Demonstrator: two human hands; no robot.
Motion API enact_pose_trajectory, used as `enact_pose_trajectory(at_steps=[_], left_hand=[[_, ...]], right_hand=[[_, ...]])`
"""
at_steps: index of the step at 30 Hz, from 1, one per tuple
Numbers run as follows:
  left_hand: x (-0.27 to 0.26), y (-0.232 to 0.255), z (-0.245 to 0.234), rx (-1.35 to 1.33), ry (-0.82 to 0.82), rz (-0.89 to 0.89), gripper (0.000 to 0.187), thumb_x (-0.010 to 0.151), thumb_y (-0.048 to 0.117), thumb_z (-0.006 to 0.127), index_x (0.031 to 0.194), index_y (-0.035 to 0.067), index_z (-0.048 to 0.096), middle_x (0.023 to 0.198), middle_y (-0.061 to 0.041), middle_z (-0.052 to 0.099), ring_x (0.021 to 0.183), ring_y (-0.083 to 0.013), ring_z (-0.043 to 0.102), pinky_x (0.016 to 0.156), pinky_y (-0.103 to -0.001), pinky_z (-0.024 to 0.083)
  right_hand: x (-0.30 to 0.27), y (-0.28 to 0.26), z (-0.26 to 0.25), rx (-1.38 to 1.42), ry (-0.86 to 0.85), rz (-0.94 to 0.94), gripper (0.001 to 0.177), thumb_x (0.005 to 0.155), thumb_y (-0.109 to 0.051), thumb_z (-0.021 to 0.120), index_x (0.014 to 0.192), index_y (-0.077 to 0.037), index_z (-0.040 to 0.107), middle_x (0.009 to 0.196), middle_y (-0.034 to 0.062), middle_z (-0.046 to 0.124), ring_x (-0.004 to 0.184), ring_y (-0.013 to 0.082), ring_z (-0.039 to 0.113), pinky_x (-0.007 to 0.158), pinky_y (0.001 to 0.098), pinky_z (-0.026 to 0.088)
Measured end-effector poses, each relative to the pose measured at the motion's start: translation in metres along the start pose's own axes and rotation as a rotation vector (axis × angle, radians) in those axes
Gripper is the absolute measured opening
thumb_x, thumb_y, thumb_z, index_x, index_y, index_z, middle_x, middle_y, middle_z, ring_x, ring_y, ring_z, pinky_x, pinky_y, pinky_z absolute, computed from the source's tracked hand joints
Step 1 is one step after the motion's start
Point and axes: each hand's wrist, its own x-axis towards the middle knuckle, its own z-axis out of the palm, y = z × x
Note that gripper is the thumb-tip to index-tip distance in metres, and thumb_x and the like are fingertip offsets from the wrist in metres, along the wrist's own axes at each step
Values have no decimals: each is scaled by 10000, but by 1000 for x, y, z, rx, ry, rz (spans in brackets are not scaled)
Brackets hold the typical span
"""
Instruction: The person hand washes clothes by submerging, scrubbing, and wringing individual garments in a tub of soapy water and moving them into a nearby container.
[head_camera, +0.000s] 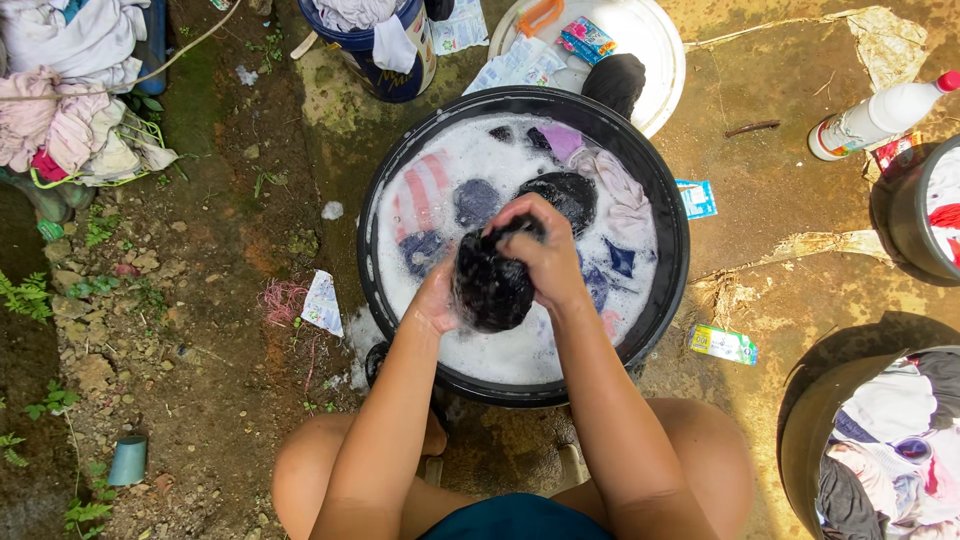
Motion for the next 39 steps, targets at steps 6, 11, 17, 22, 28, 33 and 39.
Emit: enact_pose_trajectory(at_steps=[6, 11, 17, 22, 28, 33, 39], left_hand=[[-1, 16, 65, 31, -121, 499, 480, 1029, 241, 576, 1452, 49, 454, 1543, -149, 545, 1392, -298, 561, 1185, -490, 481], [-13, 7, 108, -178, 59, 334, 562, 948, 524, 544, 1306, 92, 580, 1352, -172, 611, 1252, -356, 607, 1015, -542, 508], [-1, 37, 108, -119, 154, -26, 482, 959, 519, 600, 1034, 58, 723, 1037, -109, 733, 987, -263, 697, 915, -436, 571], [31, 52, 88, 184, 24, -510, 367, 990, 384, 663, 1014, 22, 719, 911, -133, 727, 771, -247, 699, 704, -397, 573], [63, 2, 71, 1643, 291, -438, 271, 746, 272, 686, 698, 5, 687, 785, -196, 695, 623, -268, 626, 653, -448, 550], [61, -8, 69, 1801, 399, -277, 305, 766, 345, 674, 641, 76, 744, 747, -201, 685, 750, -318, 683, 710, -359, 527], [76, 39, 112, 515, 275, -193, 664, 865, 643, 608, 1122, 33, 655, 986, -129, 716, 882, -272, 706, 779, -452, 595]], right_hand=[[10, 13, -3, 910, 660, 542, 145, 891, -155, 558, 913, -42, 646, 886, 109, 702, 800, 268, 685, 826, 430, 577], [5, 26, 0, 572, 766, 336, 234, 987, -270, 642, 891, -59, 612, 830, 66, 670, 760, 223, 644, 739, 430, 541], [-10, -18, 34, -841, 309, -287, 242, 842, -155, 797, 772, -81, 577, 822, 64, 576, 804, 256, 572, 701, 411, 492], [-48, -40, 49, -1253, -130, -751, 188, 724, -125, 778, 774, -110, 598, 840, 64, 535, 778, 274, 551, 628, 396, 453], [-74, 24, 34, -1442, -433, -834, 155, 705, -224, 725, 749, -187, 581, 829, 2, 513, 737, 241, 514, 624, 382, 427], [-73, 43, 17, -1480, -432, -884, 150, 787, -227, 724, 796, -198, 577, 906, -6, 528, 788, 227, 516, 684, 360, 420], [-9, -19, -39, -963, -19, -627, 230, 844, -129, 768, 763, -73, 559, 851, 75, 560, 836, 275, 567, 742, 381, 473]])
